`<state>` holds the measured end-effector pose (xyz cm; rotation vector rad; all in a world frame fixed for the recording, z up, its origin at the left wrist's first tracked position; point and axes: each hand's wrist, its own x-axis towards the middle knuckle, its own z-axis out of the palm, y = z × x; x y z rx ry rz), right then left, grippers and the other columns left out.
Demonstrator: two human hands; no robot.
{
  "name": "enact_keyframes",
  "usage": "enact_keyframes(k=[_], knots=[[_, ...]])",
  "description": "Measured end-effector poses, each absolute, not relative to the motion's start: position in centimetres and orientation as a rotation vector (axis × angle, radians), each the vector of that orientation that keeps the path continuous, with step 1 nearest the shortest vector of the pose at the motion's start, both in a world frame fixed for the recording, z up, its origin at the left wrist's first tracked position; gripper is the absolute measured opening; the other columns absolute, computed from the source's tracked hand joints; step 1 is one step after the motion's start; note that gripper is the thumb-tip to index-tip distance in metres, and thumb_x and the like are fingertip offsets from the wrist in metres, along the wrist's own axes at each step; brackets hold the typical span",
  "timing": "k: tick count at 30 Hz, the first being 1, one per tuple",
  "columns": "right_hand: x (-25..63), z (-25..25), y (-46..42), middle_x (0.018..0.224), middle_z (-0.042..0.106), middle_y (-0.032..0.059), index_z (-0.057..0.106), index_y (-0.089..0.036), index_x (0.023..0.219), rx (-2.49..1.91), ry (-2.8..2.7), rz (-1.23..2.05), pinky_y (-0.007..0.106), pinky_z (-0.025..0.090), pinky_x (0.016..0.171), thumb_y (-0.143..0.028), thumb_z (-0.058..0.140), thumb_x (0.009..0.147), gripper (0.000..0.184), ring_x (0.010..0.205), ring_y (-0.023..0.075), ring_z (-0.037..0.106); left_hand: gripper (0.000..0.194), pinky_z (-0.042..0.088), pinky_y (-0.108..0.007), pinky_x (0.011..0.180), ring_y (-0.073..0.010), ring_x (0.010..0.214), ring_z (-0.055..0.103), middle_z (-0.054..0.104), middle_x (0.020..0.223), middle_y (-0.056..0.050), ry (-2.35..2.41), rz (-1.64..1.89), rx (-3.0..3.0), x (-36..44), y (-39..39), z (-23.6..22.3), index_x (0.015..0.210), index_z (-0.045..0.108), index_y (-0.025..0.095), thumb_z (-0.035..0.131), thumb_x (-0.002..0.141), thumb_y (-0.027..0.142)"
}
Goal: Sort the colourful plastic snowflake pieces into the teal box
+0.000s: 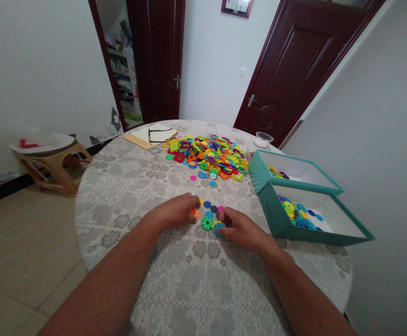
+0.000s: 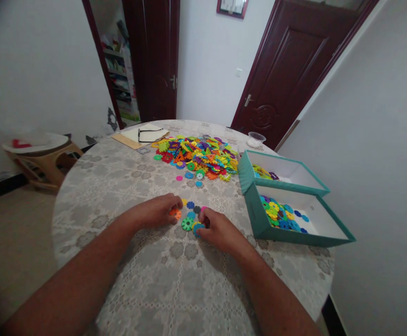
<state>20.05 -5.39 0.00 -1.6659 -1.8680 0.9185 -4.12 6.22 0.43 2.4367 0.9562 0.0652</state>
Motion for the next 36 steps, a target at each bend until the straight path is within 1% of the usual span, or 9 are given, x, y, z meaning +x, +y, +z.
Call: enact_keyframes(k=[4,6,8,13,20,23,26,29,36], knots=[[19.4,-0.6,-5.3,0.086,0.064,-0.0018,0.065,-0.023,0.106,-1.555,-1.779,1.083,0.026,0.041,0.065,-0.023,0.07,0.082,0.024,0.076,0.016,0.059,0.031,0.048,-0.029,0.081,-0.0226,0.1,0.065,0.07,0.114,-0.007,0.999,0.053,2.488,-4.1,6.2,0.2,0.11,0.067,0.022,0.07,0.08,0.027],[18.8,-0.6,-5.2,0.089,0.067,-0.0001,0.068,-0.023,0.12,-1.569,-1.792,1.047,0.028,0.042,0.067,-0.023,0.071,0.083,0.037,0.077,0.0172,0.061,0.027,0.047,-0.029,0.078,-0.0223,0.097,0.065,0.069,0.112,-0.007,1.024,0.063,2.491,-4.1,6.2,0.2,0.105,0.068,0.022,0.071,0.079,0.03],[18.1,-0.6,-5.1,0.086,0.067,0.0009,0.069,-0.023,0.125,-1.627,-1.836,0.927,0.029,0.041,0.067,-0.021,0.071,0.083,0.042,0.076,0.018,0.06,0.026,0.046,-0.029,0.076,-0.0221,0.097,0.065,0.069,0.11,-0.006,1.031,0.06,2.484,-4.2,6.2,0.2,0.103,0.067,0.022,0.071,0.079,0.03],[16.9,-0.4,-4.7,0.085,0.068,0.0022,0.071,-0.022,0.116,-1.729,-1.883,0.788,0.031,0.039,0.066,-0.019,0.071,0.083,0.033,0.074,0.0192,0.06,0.032,0.045,-0.029,0.075,-0.0225,0.096,0.065,0.071,0.111,-0.006,1.064,0.067,2.47,-4.3,6.1,0.5,0.108,0.066,0.022,0.074,0.079,0.031],[16.5,-0.2,-5.0,0.086,0.066,0.0004,0.062,-0.024,0.097,-1.664,-1.874,0.752,0.029,0.039,0.065,-0.013,0.071,0.079,0.023,0.074,0.0181,0.058,0.031,0.039,-0.03,0.067,-0.0223,0.084,0.062,0.07,0.099,-0.005,1.137,0.041,2.456,-4.7,6.2,0.8,0.099,0.064,0.022,0.079,0.076,0.036],[16.3,0.0,-5.4,0.083,0.065,-0.0013,0.063,-0.026,0.107,-1.576,-1.93,0.742,0.029,0.041,0.065,-0.014,0.065,0.087,0.024,0.072,0.0176,0.059,0.026,0.037,-0.028,0.067,-0.0204,0.083,0.061,0.07,0.095,-0.002,1.066,0.069,2.431,-4.6,6.1,1.1,0.099,0.061,0.023,0.074,0.077,0.029],[16.8,0.9,-5.5,0.098,0.068,0.0036,0.064,-0.025,0.123,-1.427,-2.015,0.487,0.033,0.05,0.08,-0.013,0.059,0.092,0.033,0.09,0.0204,0.064,0.014,0.036,-0.027,0.069,-0.0176,0.081,0.06,0.07,0.091,0.0,0.934,0.173,2.409,-4.3,6.3,1.2,0.096,0.06,0.023,0.063,0.083,0.022],[18.6,2.5,-5.3,0.109,0.065,0.0097,0.065,-0.021,0.124,-1.398,-1.959,0.084,0.037,0.051,0.093,-0.012,0.052,0.097,0.031,0.103,0.0231,0.063,0.007,0.037,-0.027,0.07,-0.0176,0.081,0.059,0.069,0.09,-0.001,0.856,0.336,2.4,-3.8,6.6,1.1,0.093,0.061,0.023,0.056,0.088,0.025],[27.8,5.0,-6.3,0.109,0.065,0.0136,0.067,-0.019,0.123,-1.724,-1.555,-0.719,0.044,0.049,0.097,-0.016,0.047,0.1,0.031,0.106,0.029,0.059,0.016,0.041,-0.029,0.073,-0.0182,0.08,0.062,0.071,0.092,-0.002,0.905,0.505,2.284,-3.1,6.7,1.0,0.102,0.067,0.024,0.06,0.09,0.031]])
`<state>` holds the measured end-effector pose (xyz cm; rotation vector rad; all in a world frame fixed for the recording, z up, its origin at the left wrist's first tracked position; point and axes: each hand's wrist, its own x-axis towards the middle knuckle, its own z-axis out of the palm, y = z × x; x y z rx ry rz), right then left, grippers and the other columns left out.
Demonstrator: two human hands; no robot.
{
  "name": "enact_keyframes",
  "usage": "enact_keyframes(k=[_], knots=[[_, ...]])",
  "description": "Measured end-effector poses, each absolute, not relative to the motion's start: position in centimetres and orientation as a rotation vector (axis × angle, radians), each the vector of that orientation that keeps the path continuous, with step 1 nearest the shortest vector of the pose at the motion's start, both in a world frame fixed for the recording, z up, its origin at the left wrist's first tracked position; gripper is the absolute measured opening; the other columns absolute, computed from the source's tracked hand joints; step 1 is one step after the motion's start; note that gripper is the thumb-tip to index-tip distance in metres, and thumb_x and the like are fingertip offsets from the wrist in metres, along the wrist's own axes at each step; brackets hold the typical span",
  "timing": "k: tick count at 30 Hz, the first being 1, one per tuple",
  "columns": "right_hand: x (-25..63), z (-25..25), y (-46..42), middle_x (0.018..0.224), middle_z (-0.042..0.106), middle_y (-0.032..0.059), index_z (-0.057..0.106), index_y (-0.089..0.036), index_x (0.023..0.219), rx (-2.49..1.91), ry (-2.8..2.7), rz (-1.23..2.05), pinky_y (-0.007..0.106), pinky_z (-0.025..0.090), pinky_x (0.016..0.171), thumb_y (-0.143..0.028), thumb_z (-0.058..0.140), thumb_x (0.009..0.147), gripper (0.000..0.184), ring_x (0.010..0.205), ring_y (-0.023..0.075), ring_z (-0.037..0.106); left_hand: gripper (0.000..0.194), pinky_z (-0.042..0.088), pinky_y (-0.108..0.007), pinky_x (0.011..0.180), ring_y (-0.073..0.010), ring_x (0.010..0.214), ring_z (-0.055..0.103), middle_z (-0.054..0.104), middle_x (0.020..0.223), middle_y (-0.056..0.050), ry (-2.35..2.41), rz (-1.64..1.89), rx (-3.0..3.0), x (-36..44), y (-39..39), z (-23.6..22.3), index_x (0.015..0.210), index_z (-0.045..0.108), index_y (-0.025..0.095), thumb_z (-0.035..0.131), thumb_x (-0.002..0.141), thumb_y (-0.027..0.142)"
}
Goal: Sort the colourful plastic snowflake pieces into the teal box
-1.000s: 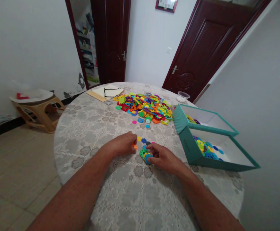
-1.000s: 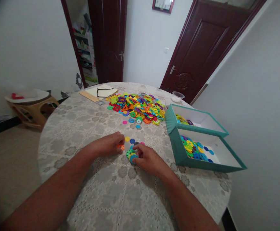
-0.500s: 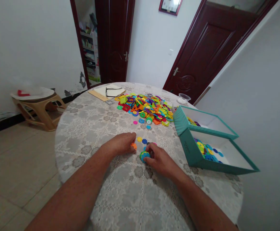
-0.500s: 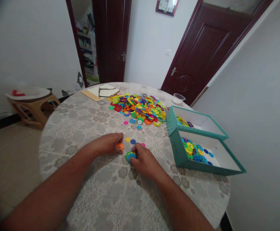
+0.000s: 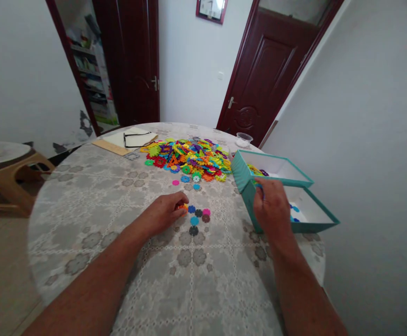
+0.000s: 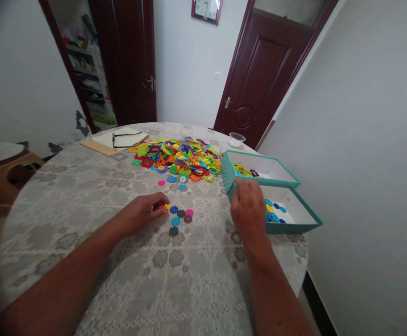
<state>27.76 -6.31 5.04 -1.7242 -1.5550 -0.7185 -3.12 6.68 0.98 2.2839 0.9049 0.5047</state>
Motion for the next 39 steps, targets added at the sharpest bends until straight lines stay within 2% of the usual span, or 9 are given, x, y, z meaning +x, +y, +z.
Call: enact_keyframes(k=[3,7,12,16,18,23,30,36,39], knots=[[31.6,4.4,-6.9,0.105,0.065,0.0148,0.069,-0.017,0.12,-1.892,-1.436,-0.874,0.048,0.047,0.095,-0.014,0.048,0.094,0.034,0.104,0.0315,0.058,0.013,0.04,-0.028,0.07,-0.0175,0.078,0.062,0.071,0.086,-0.001,0.988,0.509,2.249,-2.8,6.6,0.7,0.096,0.067,0.023,0.062,0.089,0.032],[32.4,4.0,-6.9,0.11,0.066,0.018,0.07,-0.016,0.119,-1.913,-1.368,-0.891,0.052,0.046,0.097,-0.012,0.047,0.091,0.036,0.109,0.0342,0.058,0.014,0.043,-0.028,0.072,-0.0177,0.082,0.064,0.073,0.088,-0.001,1.036,0.443,2.304,-2.6,7.0,0.2,0.095,0.068,0.022,0.06,0.091,0.033],[26.5,2.9,-5.8,0.114,0.069,0.014,0.068,-0.021,0.12,-1.648,-1.689,-0.454,0.047,0.047,0.104,-0.017,0.048,0.098,0.029,0.113,0.0299,0.06,0.021,0.049,-0.031,0.087,-0.021,0.098,0.066,0.075,0.106,-0.005,1.02,0.431,2.371,-2.5,7.6,-0.6,0.105,0.071,0.022,0.056,0.093,0.03],[21.6,0.5,-5.1,0.113,0.068,0.0128,0.067,-0.021,0.117,-1.668,-1.931,0.069,0.039,0.048,0.097,-0.023,0.056,0.1,0.021,0.109,0.0271,0.062,0.026,0.049,-0.032,0.097,-0.0224,0.108,0.066,0.071,0.115,-0.008,0.987,0.478,2.433,-2.5,7.8,-1.3,0.112,0.072,0.021,0.058,0.092,0.026],[20.3,-0.5,-4.8,0.109,0.068,0.0118,0.068,-0.021,0.111,-1.752,-1.975,0.215,0.036,0.047,0.094,-0.027,0.06,0.1,0.015,0.106,0.0259,0.062,0.027,0.05,-0.032,0.098,-0.0225,0.11,0.066,0.071,0.118,-0.008,0.977,0.458,2.437,-2.5,7.7,-1.5,0.115,0.072,0.022,0.06,0.092,0.027],[19.7,-1.2,-4.2,0.104,0.066,0.0107,0.065,-0.019,0.098,-1.899,-1.936,0.326,0.033,0.043,0.089,-0.026,0.063,0.096,0.008,0.102,0.024,0.061,0.03,0.049,-0.033,0.098,-0.023,0.11,0.066,0.072,0.119,-0.007,0.965,0.414,2.448,-2.3,7.6,-1.7,0.12,0.069,0.023,0.063,0.091,0.027],[20.0,-0.9,-3.5,0.088,0.068,0.0012,0.065,-0.021,0.097,-1.776,-1.854,0.567,0.028,0.041,0.075,-0.019,0.064,0.09,0.007,0.083,0.0185,0.062,0.039,0.049,-0.033,0.099,-0.0235,0.113,0.066,0.07,0.128,-0.009,1.048,0.383,2.387,-2.2,7.5,-1.5,0.128,0.065,0.024,0.065,0.089,0.026],[19.9,-1.5,-2.2,0.112,0.07,0.0094,0.07,-0.02,0.119,-1.724,-1.976,0.453,0.033,0.044,0.093,-0.019,0.066,0.093,0.026,0.104,0.0225,0.064,0.032,0.049,-0.03,0.091,-0.0218,0.104,0.067,0.076,0.115,-0.006,0.979,0.331,2.392,-2.2,7.1,-0.7,0.122,0.07,0.023,0.062,0.092,0.03],[19.9,-1.4,-1.3,0.107,0.07,0.0085,0.071,-0.019,0.112,-1.747,-2.018,0.482,0.032,0.044,0.091,-0.019,0.065,0.093,0.02,0.102,0.0217,0.063,0.038,0.049,-0.03,0.092,-0.0215,0.105,0.068,0.076,0.119,-0.008,0.974,0.335,2.382,-2.0,7.1,-0.8,0.131,0.069,0.022,0.062,0.093,0.029]])
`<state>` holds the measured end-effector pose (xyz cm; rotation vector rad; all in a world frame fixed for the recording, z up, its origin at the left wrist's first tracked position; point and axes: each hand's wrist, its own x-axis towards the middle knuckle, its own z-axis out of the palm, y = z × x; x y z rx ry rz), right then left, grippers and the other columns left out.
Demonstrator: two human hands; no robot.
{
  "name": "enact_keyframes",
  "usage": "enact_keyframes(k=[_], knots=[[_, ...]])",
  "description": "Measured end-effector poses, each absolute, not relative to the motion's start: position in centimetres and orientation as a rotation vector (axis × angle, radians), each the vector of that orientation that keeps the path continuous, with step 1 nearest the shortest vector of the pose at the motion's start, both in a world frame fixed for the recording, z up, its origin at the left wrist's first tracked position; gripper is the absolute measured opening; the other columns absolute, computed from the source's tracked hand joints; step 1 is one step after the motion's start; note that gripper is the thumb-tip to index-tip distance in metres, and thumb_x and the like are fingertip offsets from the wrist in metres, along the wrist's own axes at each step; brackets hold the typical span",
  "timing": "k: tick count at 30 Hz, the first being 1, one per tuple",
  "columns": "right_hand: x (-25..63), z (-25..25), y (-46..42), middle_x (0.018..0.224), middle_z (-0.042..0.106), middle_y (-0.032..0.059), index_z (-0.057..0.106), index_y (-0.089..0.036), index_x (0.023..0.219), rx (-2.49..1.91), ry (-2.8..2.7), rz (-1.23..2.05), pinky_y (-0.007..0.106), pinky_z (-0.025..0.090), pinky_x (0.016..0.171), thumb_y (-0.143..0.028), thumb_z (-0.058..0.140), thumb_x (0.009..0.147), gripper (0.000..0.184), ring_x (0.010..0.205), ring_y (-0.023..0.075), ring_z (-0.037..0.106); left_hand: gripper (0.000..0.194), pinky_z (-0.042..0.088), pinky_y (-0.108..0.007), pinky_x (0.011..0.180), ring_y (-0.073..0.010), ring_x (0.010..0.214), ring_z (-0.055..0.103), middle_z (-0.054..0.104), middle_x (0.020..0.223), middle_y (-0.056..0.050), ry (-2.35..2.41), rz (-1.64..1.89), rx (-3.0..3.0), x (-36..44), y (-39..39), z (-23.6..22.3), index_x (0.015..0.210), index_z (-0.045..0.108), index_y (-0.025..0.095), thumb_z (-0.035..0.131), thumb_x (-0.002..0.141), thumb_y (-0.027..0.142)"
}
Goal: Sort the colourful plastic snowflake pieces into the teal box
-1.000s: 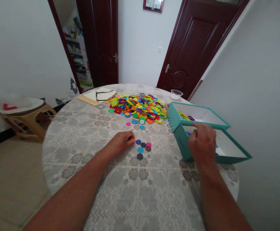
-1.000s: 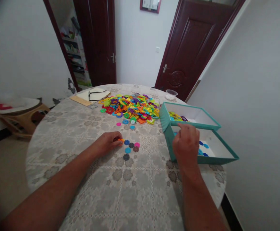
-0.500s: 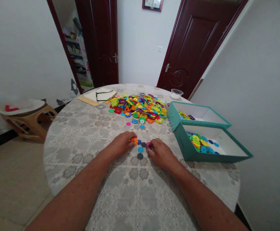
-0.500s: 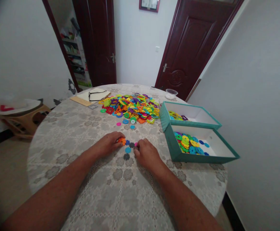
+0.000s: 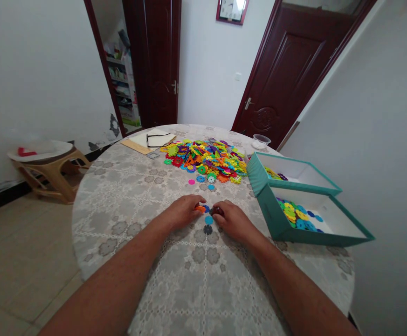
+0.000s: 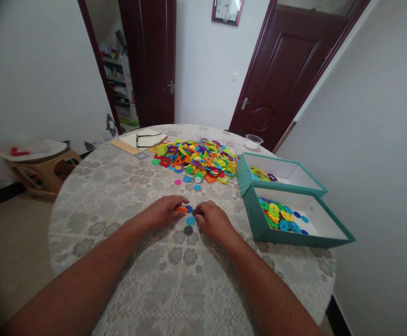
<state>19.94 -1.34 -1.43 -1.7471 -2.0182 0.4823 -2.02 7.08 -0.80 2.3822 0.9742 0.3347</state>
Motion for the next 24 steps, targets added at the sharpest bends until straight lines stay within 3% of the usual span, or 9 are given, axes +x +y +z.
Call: enact_keyframes(k=[6,11,19,22,24], knots=[[19.8,-1.3,-0.6,0.093,0.067,0.0019,0.064,-0.02,0.091,-1.766,-1.934,0.552,0.027,0.041,0.075,-0.015,0.067,0.083,0.01,0.086,0.0176,0.06,0.027,0.049,-0.03,0.091,-0.0223,0.106,0.068,0.075,0.116,-0.007,0.949,0.278,2.457,-1.5,7.1,-0.9,0.115,0.074,0.023,0.059,0.092,0.027],[19.6,-1.7,-1.6,0.084,0.069,-0.0011,0.067,-0.022,0.094,-1.688,-1.815,0.628,0.028,0.043,0.073,-0.019,0.064,0.087,0.009,0.08,0.0175,0.062,0.024,0.05,-0.03,0.088,-0.0224,0.103,0.067,0.073,0.115,-0.007,1.06,0.22,2.485,-1.2,6.8,-0.8,0.113,0.073,0.025,0.058,0.094,0.028],[18.8,-1.3,-2.5,0.091,0.067,0.0003,0.066,-0.024,0.127,-1.454,-1.69,0.673,0.032,0.05,0.076,-0.029,0.063,0.092,0.036,0.08,0.0178,0.063,0.045,0.045,-0.035,0.114,-0.0223,0.129,0.062,0.068,0.139,-0.009,0.849,0.514,2.376,-1.0,6.5,-1.5,0.139,0.064,0.024,0.056,0.096,0.02],[18.3,-1.1,-2.6,0.096,0.067,0.0026,0.069,-0.024,0.114,-1.449,-1.691,0.567,0.034,0.05,0.08,-0.027,0.062,0.093,0.022,0.085,0.0188,0.063,0.058,0.046,-0.035,0.114,-0.0225,0.128,0.063,0.067,0.141,-0.01,0.767,0.574,2.284,-0.5,5.8,-1.2,0.151,0.054,0.024,0.06,0.093,0.021],[18.1,-0.9,-2.7,0.096,0.065,0.0031,0.069,-0.023,0.1,-1.474,-1.688,0.496,0.032,0.049,0.08,-0.025,0.064,0.092,0.01,0.086,0.0187,0.062,0.064,0.052,-0.035,0.104,-0.0212,0.112,0.068,0.072,0.127,-0.009,0.745,0.569,2.187,-0.3,5.5,-0.9,0.156,0.047,0.022,0.058,0.093,0.022]])
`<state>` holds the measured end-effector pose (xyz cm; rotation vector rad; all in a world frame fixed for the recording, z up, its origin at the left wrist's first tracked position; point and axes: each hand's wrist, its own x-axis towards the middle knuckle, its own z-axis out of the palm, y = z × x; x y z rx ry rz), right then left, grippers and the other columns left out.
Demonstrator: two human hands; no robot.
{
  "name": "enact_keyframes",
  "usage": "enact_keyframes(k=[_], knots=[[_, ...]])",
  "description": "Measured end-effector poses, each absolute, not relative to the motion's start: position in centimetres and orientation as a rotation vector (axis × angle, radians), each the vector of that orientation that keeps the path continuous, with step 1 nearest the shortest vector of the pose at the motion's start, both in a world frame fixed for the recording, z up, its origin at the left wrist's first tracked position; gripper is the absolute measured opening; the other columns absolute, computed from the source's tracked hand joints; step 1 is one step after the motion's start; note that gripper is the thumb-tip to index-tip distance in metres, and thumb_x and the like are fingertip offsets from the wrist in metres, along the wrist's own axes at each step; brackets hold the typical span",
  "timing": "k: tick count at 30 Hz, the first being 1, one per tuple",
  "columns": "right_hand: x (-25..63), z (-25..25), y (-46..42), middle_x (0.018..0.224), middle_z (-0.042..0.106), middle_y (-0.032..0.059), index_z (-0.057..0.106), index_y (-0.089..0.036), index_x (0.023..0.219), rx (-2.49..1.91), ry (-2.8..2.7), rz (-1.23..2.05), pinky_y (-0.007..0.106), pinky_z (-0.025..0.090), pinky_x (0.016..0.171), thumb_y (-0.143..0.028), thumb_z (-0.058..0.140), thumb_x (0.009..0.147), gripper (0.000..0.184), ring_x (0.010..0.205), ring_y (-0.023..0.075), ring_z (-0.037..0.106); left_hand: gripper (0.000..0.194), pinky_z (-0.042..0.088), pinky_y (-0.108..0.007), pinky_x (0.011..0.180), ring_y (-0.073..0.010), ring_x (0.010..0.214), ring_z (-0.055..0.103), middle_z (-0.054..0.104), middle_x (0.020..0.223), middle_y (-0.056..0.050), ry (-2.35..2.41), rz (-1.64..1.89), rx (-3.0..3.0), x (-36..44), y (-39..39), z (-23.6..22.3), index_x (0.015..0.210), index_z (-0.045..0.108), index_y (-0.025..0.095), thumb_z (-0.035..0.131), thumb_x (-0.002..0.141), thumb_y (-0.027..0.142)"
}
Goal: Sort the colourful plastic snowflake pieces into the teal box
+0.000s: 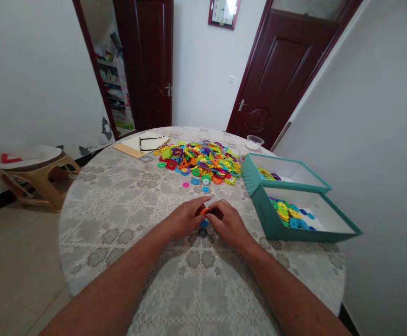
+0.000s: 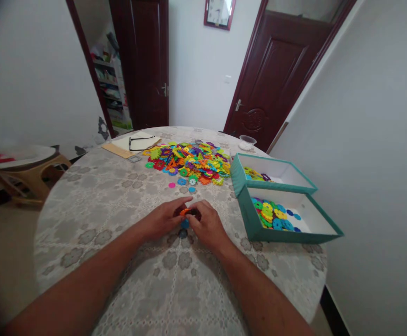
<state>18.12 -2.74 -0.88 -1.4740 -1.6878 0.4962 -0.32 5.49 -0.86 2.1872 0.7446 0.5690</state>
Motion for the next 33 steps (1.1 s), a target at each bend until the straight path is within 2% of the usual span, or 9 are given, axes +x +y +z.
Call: enact_keyframes(k=[2,5,9,13,20,23,27,30,33], knots=[[18.0,-0.5,-2.9,0.095,0.063,0.0021,0.066,-0.023,0.092,-1.499,-1.678,0.456,0.03,0.048,0.077,-0.024,0.066,0.091,0.002,0.085,0.0176,0.061,0.063,0.055,-0.034,0.094,-0.0197,0.099,0.069,0.074,0.115,-0.007,0.705,0.559,2.112,-0.3,5.3,-0.4,0.156,0.047,0.022,0.056,0.094,0.025],[18.2,0.4,-3.3,0.089,0.063,0.0,0.062,-0.023,0.09,-1.522,-1.716,0.397,0.028,0.046,0.074,-0.025,0.067,0.092,0.006,0.082,0.0166,0.06,0.057,0.055,-0.032,0.089,-0.0193,0.096,0.068,0.072,0.11,-0.007,0.639,0.594,2.072,-0.6,5.6,0.0,0.151,0.051,0.021,0.055,0.095,0.029],[20.2,2.9,-4.2,0.096,0.067,0.0051,0.062,-0.023,0.1,-1.538,-1.746,0.08,0.03,0.047,0.081,-0.024,0.06,0.098,0.003,0.089,0.0199,0.061,0.05,0.053,-0.039,0.1,-0.0234,0.108,0.066,0.071,0.121,-0.009,0.748,0.625,2.281,-1.2,6.4,-0.4,0.145,0.056,0.023,0.056,0.096,0.033],[25.1,5.2,-5.5,0.11,0.068,0.0136,0.064,-0.019,0.116,-1.702,-1.595,-0.445,0.039,0.045,0.096,-0.021,0.05,0.102,0.02,0.105,0.0271,0.06,0.04,0.046,-0.044,0.11,-0.0289,0.121,0.06,0.069,0.128,-0.013,0.833,0.56,2.589,-1.6,7.2,-1.7,0.136,0.064,0.02,0.055,0.099,0.033],[32.2,4.8,-6.6,0.109,0.067,0.0168,0.068,-0.016,0.119,-2.111,-1.244,-0.857,0.045,0.045,0.087,-0.019,0.056,0.095,0.027,0.105,0.0342,0.058,0.025,0.046,-0.042,0.102,-0.0275,0.11,0.059,0.068,0.119,-0.011,0.9,0.355,2.788,-0.6,7.5,-2.6,0.119,0.071,0.021,0.06,0.097,0.027],[31.4,4.4,-6.1,0.114,0.068,0.0168,0.068,-0.016,0.118,-1.936,-1.368,-0.808,0.047,0.045,0.095,-0.016,0.052,0.096,0.027,0.112,0.0333,0.058,0.021,0.045,-0.041,0.101,-0.0272,0.11,0.059,0.068,0.118,-0.01,0.939,0.337,2.755,-0.3,7.2,-2.0,0.115,0.07,0.021,0.063,0.096,0.027],[26.8,3.1,-5.1,0.113,0.069,0.0135,0.066,-0.018,0.117,-1.7,-1.732,-0.389,0.041,0.047,0.101,-0.019,0.052,0.1,0.022,0.11,0.0277,0.061,0.019,0.045,-0.039,0.096,-0.0273,0.109,0.059,0.068,0.117,-0.01,1.027,0.3,2.668,-0.1,6.7,-1.2,0.11,0.067,0.021,0.067,0.091,0.025],[23.0,1.1,-4.6,0.114,0.069,0.013,0.066,-0.017,0.119,-1.707,-1.947,-0.027,0.037,0.047,0.1,-0.021,0.056,0.1,0.021,0.11,0.0255,0.062,0.018,0.045,-0.036,0.09,-0.0253,0.104,0.059,0.069,0.111,-0.008,1.058,0.305,2.587,-0.1,6.5,-0.9,0.106,0.064,0.021,0.065,0.088,0.02],[20.7,-0.4,-4.1,0.116,0.067,0.0138,0.066,-0.017,0.119,-1.83,-2.054,0.149,0.036,0.045,0.101,-0.024,0.059,0.1,0.021,0.113,0.0259,0.061,0.013,0.045,-0.031,0.083,-0.0201,0.094,0.06,0.069,0.102,-0.004,0.937,0.353,2.451,-0.6,6.5,-0.5,0.103,0.063,0.021,0.06,0.09,0.019]])
